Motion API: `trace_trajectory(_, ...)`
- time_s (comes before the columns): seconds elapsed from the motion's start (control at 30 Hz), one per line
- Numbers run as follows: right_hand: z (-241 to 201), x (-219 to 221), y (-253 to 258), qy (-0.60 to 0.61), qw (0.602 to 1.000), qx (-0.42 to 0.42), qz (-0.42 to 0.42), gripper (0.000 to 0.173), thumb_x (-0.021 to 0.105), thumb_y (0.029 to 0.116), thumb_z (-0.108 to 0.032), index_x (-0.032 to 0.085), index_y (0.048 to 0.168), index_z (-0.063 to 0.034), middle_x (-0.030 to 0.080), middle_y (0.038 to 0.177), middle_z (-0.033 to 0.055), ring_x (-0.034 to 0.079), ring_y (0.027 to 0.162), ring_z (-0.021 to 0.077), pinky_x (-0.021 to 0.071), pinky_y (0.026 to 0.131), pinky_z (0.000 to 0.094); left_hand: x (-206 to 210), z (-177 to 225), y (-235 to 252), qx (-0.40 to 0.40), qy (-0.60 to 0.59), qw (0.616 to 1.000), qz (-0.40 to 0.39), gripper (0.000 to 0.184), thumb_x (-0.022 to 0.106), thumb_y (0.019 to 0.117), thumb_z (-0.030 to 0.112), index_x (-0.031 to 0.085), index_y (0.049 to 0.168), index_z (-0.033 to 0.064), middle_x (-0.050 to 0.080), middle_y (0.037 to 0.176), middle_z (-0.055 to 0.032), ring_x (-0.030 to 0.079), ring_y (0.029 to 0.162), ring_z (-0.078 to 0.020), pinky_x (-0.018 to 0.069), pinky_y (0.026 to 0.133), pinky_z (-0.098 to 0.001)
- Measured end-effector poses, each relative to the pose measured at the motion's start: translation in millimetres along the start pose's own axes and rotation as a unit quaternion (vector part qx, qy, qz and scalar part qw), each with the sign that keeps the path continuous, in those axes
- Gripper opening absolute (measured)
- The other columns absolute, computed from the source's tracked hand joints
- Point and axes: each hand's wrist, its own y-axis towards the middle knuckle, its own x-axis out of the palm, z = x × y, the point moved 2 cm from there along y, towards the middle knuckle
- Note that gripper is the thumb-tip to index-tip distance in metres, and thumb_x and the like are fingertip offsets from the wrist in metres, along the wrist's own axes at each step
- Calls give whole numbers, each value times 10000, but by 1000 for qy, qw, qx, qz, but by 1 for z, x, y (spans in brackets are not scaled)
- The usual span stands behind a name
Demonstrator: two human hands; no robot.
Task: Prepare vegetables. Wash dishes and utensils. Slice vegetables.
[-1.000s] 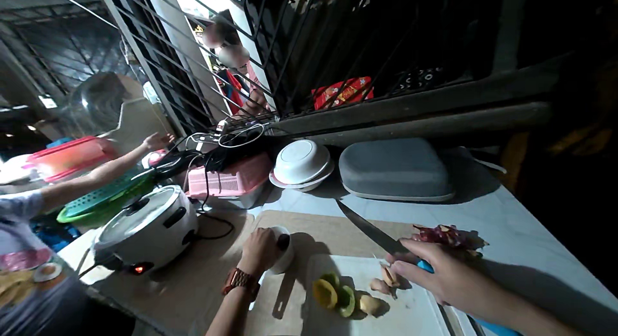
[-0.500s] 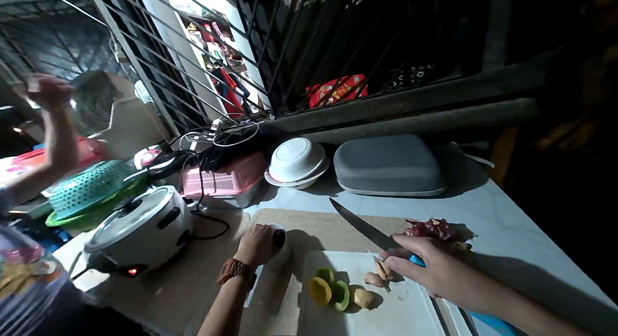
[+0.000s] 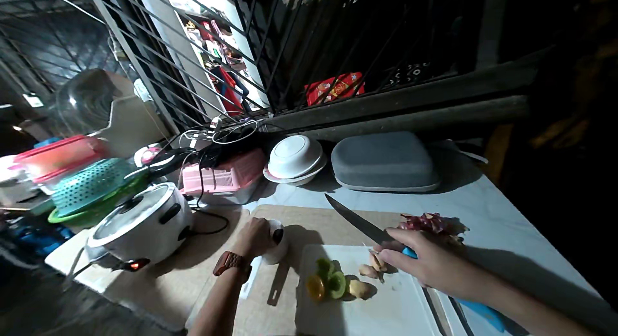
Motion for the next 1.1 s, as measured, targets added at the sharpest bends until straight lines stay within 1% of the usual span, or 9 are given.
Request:
trace_trajectory(0.07,2,1,1,7,1000,-8,-3,275,566,1062,-257,626,1171,-13,644,946,95,568,652,114,492,613,281,3,-2,1,0,-8,1000,13,369,625,988,297,676,1123,-42,648,1204,-265,601,1189,-426,465,982,-605)
trace_trajectory(0.23,5,0,2,22,1000,-15,-5,275,562,1062,-251,631,1190,-17,658,966,89,564,652,107,484,604,278,-9,-17,-1,31,-113,991,61,270,581,1018,181,691,1190,4,689,1152,-216,666,1057,-372,503,949,-569)
trace_trajectory(0.37,4,0,4,7,1000,6,-14,284,559,1068,-252,622,1201,-9,643,966,105,574,669,127,497,627,292,-12,-9,-4,-4,-37,998,57,296,563,1001,104,663,1268,25,639,1283,-235,583,1249,-412,460,1028,-598)
trace_trajectory(0.53,4,0,3,-5,1000,11,-21,292,545,1074,-271,622,1201,-19,645,969,101,568,667,123,490,629,288,0,12,-3,-19,38,999,-18,366,571,1023,258,642,1252,-18,601,1337,-260,563,1274,-436,461,998,-631)
trace_trajectory(0.67,4,0,3,-2,1000,6,-18,300,550,1072,-272,619,1200,-11,661,995,114,586,681,136,500,638,302,-3,18,-5,-33,73,996,-28,380,556,1026,285,643,1225,-27,605,1330,-256,568,1268,-437,473,976,-631)
trace_trajectory(0.73,4,0,3,-3,1000,1,-11,293,557,1068,-273,621,1180,-11,659,969,109,580,662,128,495,622,292,-8,18,-9,-34,59,998,-7,348,595,998,202,614,1254,-34,605,1310,-268,568,1257,-447,477,974,-625)
trace_trajectory(0.87,3,-1,2,-15,1000,-4,-7,292,561,1067,-273,630,1170,-9,642,930,103,570,648,129,495,616,291,-13,11,-18,-15,9,998,68,409,558,990,34,499,1391,-21,560,1358,-276,561,1261,-445,470,1019,-575)
trace_trajectory(0.93,2,-2,2,-16,1000,-5,-8,282,560,1068,-267,629,1168,-12,637,926,100,571,651,131,495,615,290,-13,5,-21,-3,-35,993,113,389,576,992,53,509,1367,-26,537,1386,-258,582,1233,-421,482,1017,-541)
trace_trajectory(1.1,6,-1,3,-7,1000,-20,-4,291,558,1064,-276,629,1169,-14,645,933,107,571,657,140,495,625,311,0,-4,-29,21,-96,957,272,271,593,1022,174,624,1217,-11,607,1256,-238,659,1075,-410,541,887,-547)
